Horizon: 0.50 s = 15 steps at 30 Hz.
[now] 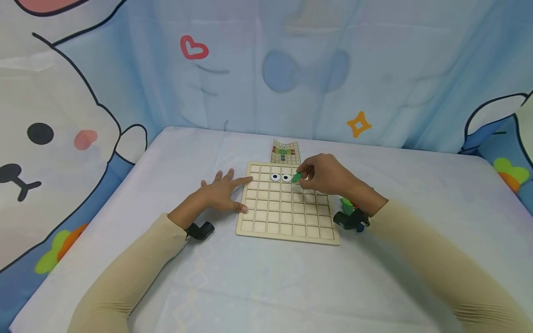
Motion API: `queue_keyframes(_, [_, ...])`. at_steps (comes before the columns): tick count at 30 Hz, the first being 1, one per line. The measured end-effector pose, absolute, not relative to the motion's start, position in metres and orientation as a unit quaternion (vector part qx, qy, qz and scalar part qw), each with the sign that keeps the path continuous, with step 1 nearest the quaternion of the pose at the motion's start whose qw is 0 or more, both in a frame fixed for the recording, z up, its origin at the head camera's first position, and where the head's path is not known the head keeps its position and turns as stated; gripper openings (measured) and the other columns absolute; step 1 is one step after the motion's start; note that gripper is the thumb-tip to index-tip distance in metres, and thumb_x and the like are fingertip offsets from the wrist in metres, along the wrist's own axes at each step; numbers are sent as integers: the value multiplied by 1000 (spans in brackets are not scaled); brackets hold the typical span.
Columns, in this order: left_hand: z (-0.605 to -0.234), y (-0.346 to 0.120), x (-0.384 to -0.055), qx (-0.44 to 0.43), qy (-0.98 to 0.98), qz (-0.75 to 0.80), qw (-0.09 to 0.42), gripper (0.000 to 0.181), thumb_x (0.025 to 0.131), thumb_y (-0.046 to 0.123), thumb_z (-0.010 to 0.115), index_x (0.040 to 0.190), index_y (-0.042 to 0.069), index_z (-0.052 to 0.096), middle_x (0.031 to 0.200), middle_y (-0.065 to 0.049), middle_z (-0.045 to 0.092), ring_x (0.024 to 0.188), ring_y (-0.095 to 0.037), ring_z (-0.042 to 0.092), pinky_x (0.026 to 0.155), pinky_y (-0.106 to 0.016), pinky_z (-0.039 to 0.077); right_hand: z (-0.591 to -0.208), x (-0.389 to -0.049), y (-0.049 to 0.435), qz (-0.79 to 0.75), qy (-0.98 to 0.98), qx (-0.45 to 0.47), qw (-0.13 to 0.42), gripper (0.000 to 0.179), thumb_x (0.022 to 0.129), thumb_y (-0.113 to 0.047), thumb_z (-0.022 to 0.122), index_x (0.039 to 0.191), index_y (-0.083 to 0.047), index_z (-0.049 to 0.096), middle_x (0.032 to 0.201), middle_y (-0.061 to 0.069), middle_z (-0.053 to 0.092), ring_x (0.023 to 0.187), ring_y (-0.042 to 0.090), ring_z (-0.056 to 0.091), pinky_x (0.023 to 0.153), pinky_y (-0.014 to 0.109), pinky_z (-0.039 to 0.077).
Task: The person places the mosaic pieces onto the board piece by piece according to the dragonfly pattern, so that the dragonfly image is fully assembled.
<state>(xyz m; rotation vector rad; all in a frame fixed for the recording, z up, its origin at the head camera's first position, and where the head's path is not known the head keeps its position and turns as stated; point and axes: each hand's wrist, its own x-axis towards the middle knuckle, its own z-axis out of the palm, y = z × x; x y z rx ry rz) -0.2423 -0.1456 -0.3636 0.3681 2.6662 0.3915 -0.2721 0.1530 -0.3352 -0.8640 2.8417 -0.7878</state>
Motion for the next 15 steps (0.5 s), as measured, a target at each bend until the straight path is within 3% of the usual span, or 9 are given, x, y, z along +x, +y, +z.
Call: queue_keyframes(15, [-363,-147,-243,133,956,149,215,90,85,54,71,157,39,20,166,-16,-6,151,-45,-9,107,-80,1,-347,-276,119,-266,908,-317,63,25,87,-12,72,108,2,73,92,10,73,83,19,67,71,33,54])
